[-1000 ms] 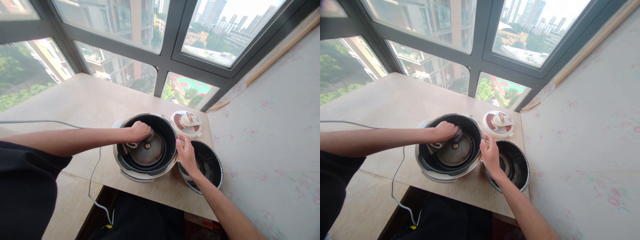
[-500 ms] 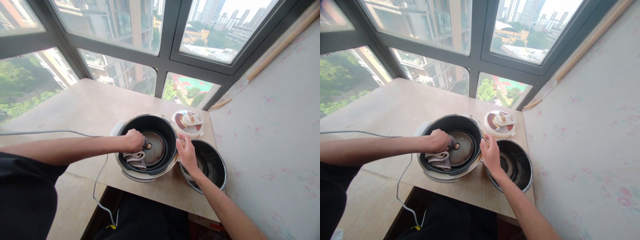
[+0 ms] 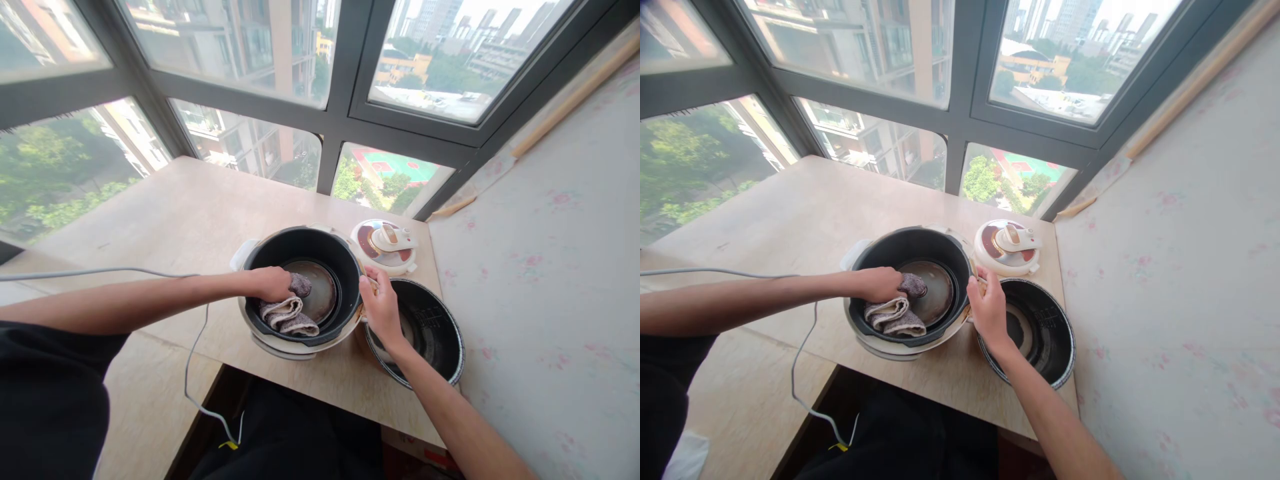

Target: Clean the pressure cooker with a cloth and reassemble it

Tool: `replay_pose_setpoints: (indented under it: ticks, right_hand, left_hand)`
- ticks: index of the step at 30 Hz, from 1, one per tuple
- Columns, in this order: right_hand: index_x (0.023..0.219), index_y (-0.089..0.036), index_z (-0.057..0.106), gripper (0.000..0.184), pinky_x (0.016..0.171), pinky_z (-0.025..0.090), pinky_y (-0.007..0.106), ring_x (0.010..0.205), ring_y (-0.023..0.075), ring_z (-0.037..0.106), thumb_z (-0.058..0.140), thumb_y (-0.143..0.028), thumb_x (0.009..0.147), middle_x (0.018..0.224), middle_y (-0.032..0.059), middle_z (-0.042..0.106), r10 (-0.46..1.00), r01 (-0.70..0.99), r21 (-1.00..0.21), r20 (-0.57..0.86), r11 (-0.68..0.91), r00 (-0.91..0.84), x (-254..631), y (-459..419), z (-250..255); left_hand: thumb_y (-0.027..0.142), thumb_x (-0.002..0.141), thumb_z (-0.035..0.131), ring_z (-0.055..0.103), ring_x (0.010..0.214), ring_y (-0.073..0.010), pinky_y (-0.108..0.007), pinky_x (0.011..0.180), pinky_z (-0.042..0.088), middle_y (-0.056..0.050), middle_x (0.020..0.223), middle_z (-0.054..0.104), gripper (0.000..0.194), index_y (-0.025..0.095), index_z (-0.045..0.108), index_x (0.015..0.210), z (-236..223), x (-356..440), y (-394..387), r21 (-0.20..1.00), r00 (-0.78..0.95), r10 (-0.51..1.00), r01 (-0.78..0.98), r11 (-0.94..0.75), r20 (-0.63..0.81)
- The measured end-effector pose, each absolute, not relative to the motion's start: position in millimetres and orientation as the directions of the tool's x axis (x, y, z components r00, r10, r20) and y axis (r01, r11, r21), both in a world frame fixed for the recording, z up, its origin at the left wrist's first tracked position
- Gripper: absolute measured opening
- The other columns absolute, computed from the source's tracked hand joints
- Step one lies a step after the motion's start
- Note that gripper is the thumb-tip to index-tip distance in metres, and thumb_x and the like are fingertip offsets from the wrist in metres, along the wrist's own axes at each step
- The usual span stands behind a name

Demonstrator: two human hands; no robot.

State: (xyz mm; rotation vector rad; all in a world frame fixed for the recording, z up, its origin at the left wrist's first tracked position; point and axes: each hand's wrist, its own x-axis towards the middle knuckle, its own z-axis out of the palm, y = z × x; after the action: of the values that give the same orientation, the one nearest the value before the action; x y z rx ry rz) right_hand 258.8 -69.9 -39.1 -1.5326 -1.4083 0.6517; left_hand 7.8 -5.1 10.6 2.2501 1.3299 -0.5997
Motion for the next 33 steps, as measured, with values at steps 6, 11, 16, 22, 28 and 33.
replay_pose_setpoints:
  ticks: [6,11,16,22,28,33]
  right_hand:
    - [0.117,-0.016,0.064,0.043,0.102,0.049,0.049,0.111,0.0291,0.067,0.052,-0.050,0.094,0.119,0.0160,0.071,0.961,0.474,-0.878,0.189,0.074,0.200,259,-71,-39]
    - [0.120,-0.016,0.064,0.046,0.105,0.046,0.052,0.117,0.0308,0.064,0.054,-0.052,0.094,0.124,0.0167,0.070,0.966,0.444,-0.894,0.157,0.052,0.203,259,-72,-41]
    - [0.120,-0.016,0.064,0.048,0.105,0.046,0.052,0.116,0.0310,0.065,0.054,-0.055,0.093,0.124,0.0167,0.070,0.968,0.427,-0.902,0.154,0.056,0.199,259,-71,-43]
    - [0.118,-0.017,0.066,0.048,0.104,0.047,0.051,0.116,0.0316,0.066,0.056,-0.056,0.091,0.124,0.0163,0.071,0.963,0.402,-0.915,0.133,0.029,0.234,259,-70,-46]
    - [0.114,-0.017,0.066,0.049,0.098,0.049,0.048,0.111,0.0320,0.067,0.055,-0.058,0.090,0.119,0.0160,0.072,0.960,0.419,-0.908,0.126,0.010,0.250,258,-71,-44]
    - [0.111,-0.016,0.067,0.052,0.098,0.048,0.049,0.109,0.0330,0.066,0.056,-0.061,0.087,0.117,0.0166,0.073,0.955,0.434,-0.901,0.117,-0.014,0.272,259,-71,-45]
  left_hand:
    - [0.046,0.086,0.055,0.073,0.092,-0.0377,-0.041,0.075,0.054,-0.021,0.098,0.076,0.037,0.016,0.076,0.089,31,20,-20,0.084,0.400,0.784,0.907,-0.412,-0.476]
    - [0.053,0.088,0.053,0.072,0.087,-0.0371,-0.041,0.072,0.052,-0.018,0.093,0.075,0.044,0.015,0.067,0.103,70,22,-33,0.063,0.368,0.901,0.929,-0.364,-0.229]
    - [0.058,0.089,0.051,0.071,0.085,-0.0333,-0.036,0.068,0.048,-0.014,0.093,0.075,0.043,0.018,0.062,0.103,98,-19,-38,0.033,0.025,1.000,0.999,-0.025,-0.015]
    - [0.058,0.091,0.045,0.069,0.084,-0.0347,-0.038,0.066,0.047,-0.015,0.092,0.073,0.045,0.018,0.061,0.104,103,-85,-35,0.076,-0.236,0.960,0.971,0.227,0.149]
    - [0.048,0.085,0.055,0.065,0.082,-0.0276,-0.037,0.072,0.047,-0.011,0.090,0.070,0.031,0.019,0.064,0.093,92,-105,-13,0.272,-0.158,0.969,0.957,0.103,0.188]
    - [0.040,0.080,0.060,0.063,0.097,-0.0253,-0.035,0.087,0.049,-0.012,0.104,0.067,0.023,0.017,0.060,0.086,62,-83,12,0.354,0.041,0.981,0.929,-0.108,0.191]
